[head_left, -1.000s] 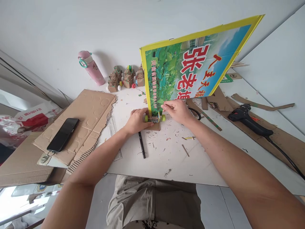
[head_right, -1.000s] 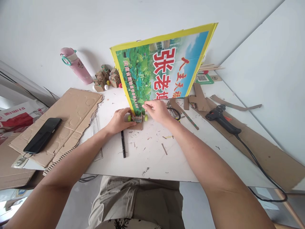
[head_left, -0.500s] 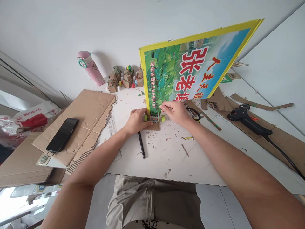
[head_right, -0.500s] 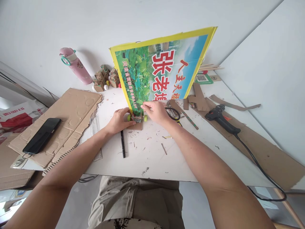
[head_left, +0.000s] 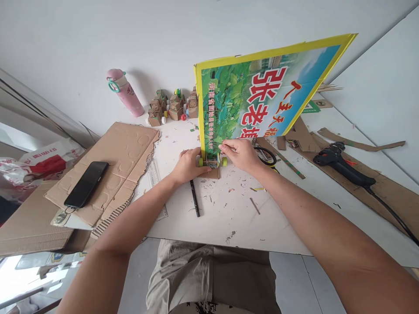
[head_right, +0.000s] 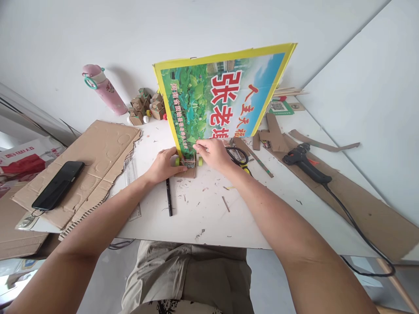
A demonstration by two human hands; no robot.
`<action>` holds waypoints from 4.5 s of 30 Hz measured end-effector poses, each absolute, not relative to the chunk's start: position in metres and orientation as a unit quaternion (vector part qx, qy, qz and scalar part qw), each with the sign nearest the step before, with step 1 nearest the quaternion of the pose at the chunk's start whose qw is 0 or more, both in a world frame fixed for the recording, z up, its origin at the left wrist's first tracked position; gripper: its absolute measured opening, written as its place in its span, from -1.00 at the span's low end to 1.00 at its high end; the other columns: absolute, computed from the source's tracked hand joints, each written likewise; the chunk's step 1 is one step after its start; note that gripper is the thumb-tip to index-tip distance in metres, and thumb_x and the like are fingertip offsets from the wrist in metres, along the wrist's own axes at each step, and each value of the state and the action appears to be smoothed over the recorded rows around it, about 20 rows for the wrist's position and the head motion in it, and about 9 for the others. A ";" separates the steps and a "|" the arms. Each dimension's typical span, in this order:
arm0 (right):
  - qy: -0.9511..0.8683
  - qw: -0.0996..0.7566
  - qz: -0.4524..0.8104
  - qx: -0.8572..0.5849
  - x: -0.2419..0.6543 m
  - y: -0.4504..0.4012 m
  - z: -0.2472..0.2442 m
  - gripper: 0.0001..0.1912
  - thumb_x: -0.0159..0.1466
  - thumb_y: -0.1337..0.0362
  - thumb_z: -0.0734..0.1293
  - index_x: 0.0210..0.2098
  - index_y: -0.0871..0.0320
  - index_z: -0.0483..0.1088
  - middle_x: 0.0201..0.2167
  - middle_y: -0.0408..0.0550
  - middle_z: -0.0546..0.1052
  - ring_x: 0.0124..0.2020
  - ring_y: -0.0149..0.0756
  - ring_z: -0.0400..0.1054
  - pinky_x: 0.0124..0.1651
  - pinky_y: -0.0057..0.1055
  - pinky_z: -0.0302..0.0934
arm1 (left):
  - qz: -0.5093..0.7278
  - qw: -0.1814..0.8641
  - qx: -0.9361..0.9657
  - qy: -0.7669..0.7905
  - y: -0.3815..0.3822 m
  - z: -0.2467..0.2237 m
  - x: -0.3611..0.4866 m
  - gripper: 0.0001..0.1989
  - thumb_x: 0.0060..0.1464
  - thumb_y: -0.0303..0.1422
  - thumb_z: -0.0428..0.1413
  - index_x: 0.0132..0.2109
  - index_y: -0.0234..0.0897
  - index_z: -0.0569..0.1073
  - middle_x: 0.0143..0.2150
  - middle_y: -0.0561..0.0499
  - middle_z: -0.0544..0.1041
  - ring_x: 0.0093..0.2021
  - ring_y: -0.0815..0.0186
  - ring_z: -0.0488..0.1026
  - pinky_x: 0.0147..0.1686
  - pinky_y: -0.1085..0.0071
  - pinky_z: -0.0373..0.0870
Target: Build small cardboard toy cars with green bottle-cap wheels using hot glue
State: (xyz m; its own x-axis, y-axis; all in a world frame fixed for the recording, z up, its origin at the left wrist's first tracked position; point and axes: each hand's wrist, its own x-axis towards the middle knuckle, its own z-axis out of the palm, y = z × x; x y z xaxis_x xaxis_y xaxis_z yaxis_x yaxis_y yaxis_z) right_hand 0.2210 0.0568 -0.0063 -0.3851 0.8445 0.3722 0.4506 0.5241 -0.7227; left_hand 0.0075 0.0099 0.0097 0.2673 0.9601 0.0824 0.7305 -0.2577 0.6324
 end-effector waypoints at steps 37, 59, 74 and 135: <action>-0.800 0.343 0.279 -0.406 0.234 0.050 0.019 -0.44 0.35 -0.22 0.24 -0.58 0.03 0.21 -0.58 -0.08 0.46 -0.45 -0.20 0.37 -0.34 -0.31 0.15 | 0.226 0.238 0.773 0.543 0.012 0.010 0.008 -0.63 -0.02 -0.35 0.40 -0.02 -0.10 0.60 -0.04 0.02 0.73 0.05 0.03 0.64 0.26 0.03 0.46; -0.813 0.343 0.204 -0.424 0.233 0.032 0.019 -0.58 0.40 0.03 0.18 -0.54 0.04 0.11 -0.64 -0.18 0.24 -0.53 -0.31 0.15 -0.36 -0.34 0.04 | 0.228 0.221 0.771 0.551 0.011 0.009 0.008 -0.63 -0.02 -0.32 0.42 -0.01 -0.11 0.65 -0.09 0.01 0.73 -0.01 0.04 0.64 0.23 0.06 0.46; -0.800 0.350 0.235 -0.427 0.222 0.051 0.006 -0.51 0.41 -0.07 0.23 -0.54 0.03 0.12 -0.59 -0.15 0.34 -0.46 -0.27 0.24 -0.33 -0.36 0.09 | 0.230 0.185 0.769 0.567 0.018 0.005 -0.003 -0.68 -0.03 -0.37 0.41 -0.07 -0.13 0.64 -0.08 0.00 0.73 -0.01 0.04 0.63 0.21 0.04 0.45; -0.776 0.120 0.168 -0.595 0.307 0.041 0.041 -0.56 0.15 0.19 0.55 -0.60 -0.05 0.20 -0.64 -0.04 0.32 -0.53 -0.10 0.25 -0.41 -0.16 0.07 | 0.578 0.534 0.484 0.383 0.006 0.021 0.007 -0.53 -0.18 -0.02 0.52 -0.24 -0.17 0.56 -0.31 0.04 0.69 -0.24 0.18 0.69 -0.30 0.29 0.67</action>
